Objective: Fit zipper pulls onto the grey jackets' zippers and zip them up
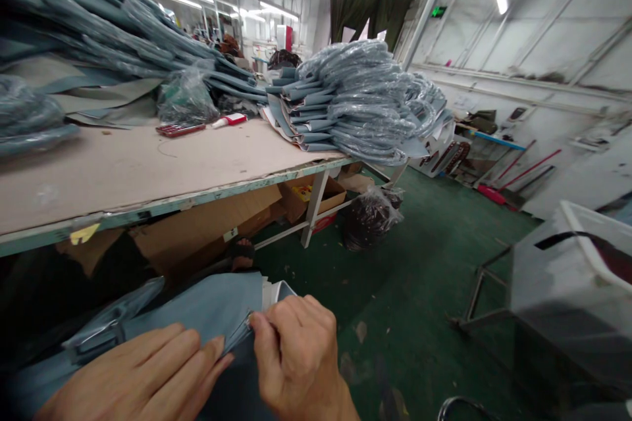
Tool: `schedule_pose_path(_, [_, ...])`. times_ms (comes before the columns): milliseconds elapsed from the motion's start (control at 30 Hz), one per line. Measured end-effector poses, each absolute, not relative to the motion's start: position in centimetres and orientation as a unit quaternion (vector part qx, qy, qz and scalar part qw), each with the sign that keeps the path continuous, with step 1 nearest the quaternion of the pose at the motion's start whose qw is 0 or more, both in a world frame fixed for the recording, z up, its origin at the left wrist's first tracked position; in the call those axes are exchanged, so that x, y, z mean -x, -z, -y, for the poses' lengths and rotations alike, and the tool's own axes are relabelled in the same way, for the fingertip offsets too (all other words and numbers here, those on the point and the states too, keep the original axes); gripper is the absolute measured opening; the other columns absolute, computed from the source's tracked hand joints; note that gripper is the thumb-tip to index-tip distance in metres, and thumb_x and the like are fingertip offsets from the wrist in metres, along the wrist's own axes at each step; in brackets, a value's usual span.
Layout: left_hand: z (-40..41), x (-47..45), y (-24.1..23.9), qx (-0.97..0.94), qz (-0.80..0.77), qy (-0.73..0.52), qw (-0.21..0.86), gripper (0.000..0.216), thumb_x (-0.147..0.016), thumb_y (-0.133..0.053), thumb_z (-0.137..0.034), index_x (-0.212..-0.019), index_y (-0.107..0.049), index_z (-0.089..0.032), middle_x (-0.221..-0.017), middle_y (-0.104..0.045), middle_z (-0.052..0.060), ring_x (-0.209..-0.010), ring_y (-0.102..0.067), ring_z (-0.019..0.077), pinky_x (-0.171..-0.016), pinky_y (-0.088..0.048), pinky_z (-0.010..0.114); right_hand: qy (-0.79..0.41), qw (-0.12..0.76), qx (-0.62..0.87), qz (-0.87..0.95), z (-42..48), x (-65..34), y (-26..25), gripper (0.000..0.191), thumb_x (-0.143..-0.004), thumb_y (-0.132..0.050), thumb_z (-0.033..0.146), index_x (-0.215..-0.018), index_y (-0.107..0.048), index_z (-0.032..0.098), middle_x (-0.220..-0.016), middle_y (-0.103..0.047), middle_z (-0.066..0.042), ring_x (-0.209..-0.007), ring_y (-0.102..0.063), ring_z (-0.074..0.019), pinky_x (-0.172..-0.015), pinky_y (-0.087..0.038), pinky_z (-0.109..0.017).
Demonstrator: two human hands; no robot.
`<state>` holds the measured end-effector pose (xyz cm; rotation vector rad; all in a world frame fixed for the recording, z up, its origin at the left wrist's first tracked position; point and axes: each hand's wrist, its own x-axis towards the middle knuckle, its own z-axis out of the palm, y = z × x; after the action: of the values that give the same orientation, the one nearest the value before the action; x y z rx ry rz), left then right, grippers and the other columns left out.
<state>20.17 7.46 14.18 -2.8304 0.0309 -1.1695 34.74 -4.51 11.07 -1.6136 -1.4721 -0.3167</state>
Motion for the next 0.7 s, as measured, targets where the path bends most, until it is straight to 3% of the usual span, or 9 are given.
schedule_pose_path(133, [-7.6,-20.1,-14.1,0.925,-0.001,0.378,0.032,0.034,-0.102,-0.038,-0.013,-0.079,-0.063,-0.018,-0.058,-0.056,-0.002,-0.055,-0.056,0.014,-0.053,-0.033,0.034,0.14,0.474,0.647,0.581,4.4,-34.5,-10.7,0.021,-0.097,-0.05,0.007,-0.078,-0.053,0.016,-0.066,-0.053,0.0,-0.059,-0.046,-0.0128,-0.06,-0.028,-0.03])
schedule_pose_path(333, [-7.8,-20.0,-13.8,0.937,0.002,0.348,0.043,0.037,-0.101,-0.038,-0.011,-0.075,-0.062,-0.02,-0.057,-0.057,-0.002,-0.057,-0.057,0.0167,-0.054,-0.03,0.037,0.122,0.492,0.656,0.559,3.9,-34.2,-9.8,0.021,-0.096,-0.055,0.009,-0.077,-0.055,0.017,-0.064,-0.055,0.001,-0.057,-0.047,-0.0123,-0.06,-0.029,-0.03])
schedule_pose_path(467, [-8.0,-19.6,-13.3,0.921,0.012,0.387,0.039,0.021,-0.101,-0.047,-0.015,-0.089,-0.065,-0.015,-0.063,-0.059,-0.002,-0.062,-0.054,0.0157,-0.061,-0.033,0.034,0.162,0.489,0.617,0.595,4.6,-34.2,-10.4,0.012,-0.094,-0.059,0.008,-0.085,-0.059,0.015,-0.069,-0.061,-0.002,-0.063,-0.049,-0.0144,-0.063,-0.031,-0.031])
schedule_pose_path(567, [-8.8,-18.7,-12.9,0.921,0.002,0.389,0.025,0.009,-0.097,-0.058,-0.014,-0.101,-0.066,-0.011,-0.07,-0.063,-0.001,-0.067,-0.051,0.014,-0.067,-0.036,0.032,0.079,0.547,0.581,0.597,4.9,-34.5,-11.0,0.003,-0.094,-0.062,0.014,-0.091,-0.063,0.016,-0.079,-0.064,-0.002,-0.071,-0.056,-0.0149,-0.068,-0.04,-0.029])
schedule_pose_path(700, [-10.8,-17.4,-13.2,0.929,-0.007,0.369,-0.025,0.012,-0.093,-0.065,-0.015,-0.104,-0.067,-0.014,-0.081,-0.066,0.0,-0.075,-0.052,0.013,-0.072,-0.039,0.029,-0.146,0.63,0.563,0.515,4.5,-34.6,-11.3,0.013,-0.097,-0.053,0.018,-0.097,-0.066,0.021,-0.09,-0.066,-0.001,-0.086,-0.062,-0.0134,-0.077,-0.046,-0.024])
